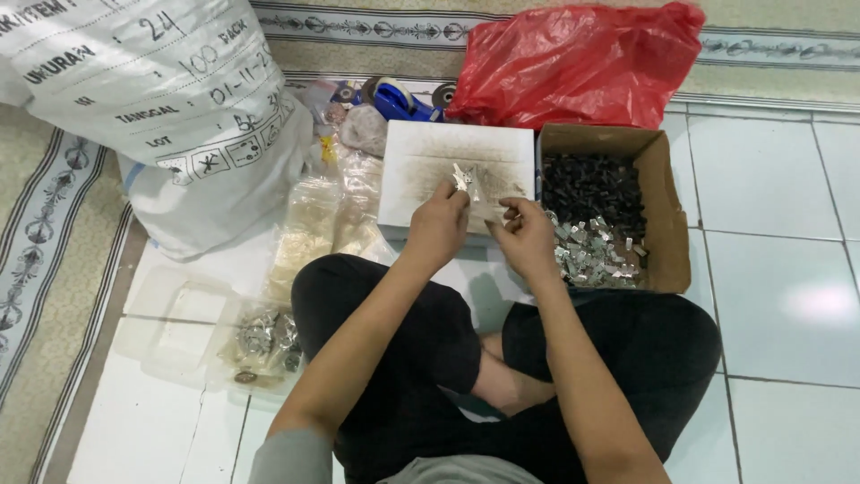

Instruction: Sorting and arranging small metal components from a cardboard box onto a white board.

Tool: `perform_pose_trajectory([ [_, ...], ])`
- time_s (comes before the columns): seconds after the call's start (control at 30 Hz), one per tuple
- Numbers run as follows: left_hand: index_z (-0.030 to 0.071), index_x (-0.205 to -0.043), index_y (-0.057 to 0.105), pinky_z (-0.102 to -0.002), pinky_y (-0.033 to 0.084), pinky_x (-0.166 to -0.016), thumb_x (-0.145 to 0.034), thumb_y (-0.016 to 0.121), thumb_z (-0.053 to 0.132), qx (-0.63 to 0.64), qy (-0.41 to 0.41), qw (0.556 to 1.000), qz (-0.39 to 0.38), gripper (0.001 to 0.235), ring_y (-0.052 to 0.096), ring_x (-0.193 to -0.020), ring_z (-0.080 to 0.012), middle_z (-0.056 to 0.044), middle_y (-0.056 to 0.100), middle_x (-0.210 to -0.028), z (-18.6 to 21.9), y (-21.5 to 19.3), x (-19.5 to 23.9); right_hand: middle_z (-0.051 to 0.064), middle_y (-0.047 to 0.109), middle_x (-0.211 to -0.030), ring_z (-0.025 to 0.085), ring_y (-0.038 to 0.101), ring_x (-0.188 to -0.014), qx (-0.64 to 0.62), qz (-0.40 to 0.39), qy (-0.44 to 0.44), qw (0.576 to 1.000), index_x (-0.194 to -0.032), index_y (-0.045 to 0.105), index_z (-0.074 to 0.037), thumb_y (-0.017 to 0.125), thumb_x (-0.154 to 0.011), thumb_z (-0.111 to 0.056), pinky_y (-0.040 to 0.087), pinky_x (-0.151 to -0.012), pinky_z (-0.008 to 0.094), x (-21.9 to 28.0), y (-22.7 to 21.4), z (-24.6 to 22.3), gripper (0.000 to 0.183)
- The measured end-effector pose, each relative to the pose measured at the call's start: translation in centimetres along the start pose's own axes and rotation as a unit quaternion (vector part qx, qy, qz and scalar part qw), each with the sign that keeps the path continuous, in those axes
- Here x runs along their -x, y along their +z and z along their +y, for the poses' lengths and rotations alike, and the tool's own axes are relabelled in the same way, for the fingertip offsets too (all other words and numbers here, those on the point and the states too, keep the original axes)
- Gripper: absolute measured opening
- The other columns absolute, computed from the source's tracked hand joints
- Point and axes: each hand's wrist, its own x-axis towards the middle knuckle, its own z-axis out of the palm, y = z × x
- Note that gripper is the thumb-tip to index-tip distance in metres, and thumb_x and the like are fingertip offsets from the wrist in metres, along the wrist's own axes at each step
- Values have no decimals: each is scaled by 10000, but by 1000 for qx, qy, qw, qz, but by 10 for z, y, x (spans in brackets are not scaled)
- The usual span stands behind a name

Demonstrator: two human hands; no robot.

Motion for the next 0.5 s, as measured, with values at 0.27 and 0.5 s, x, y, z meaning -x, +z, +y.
perform_pose_trajectory([
  [0.27,77,-966,499,-352,528,-615,-796,588,-81,155,-3,956,251,248,576,-727,-258,-48,442,-866,-8,6,10,150,660,-872,279,693,-743,14,101,-119,988,-1117,706,18,690,-829,56,562,-571,339,7,36,-49,292],
  [0.5,52,-987,536,-434,612,-675,-802,706,12,104,-37,978,177,255,688,-827,-343,-113,556,-1008,-1,-1,13,146,672,-876,244,651,-735,-32,145,-161,976,-1128,657,2,663,-840,137,529,-620,332,9,48,-57,319],
])
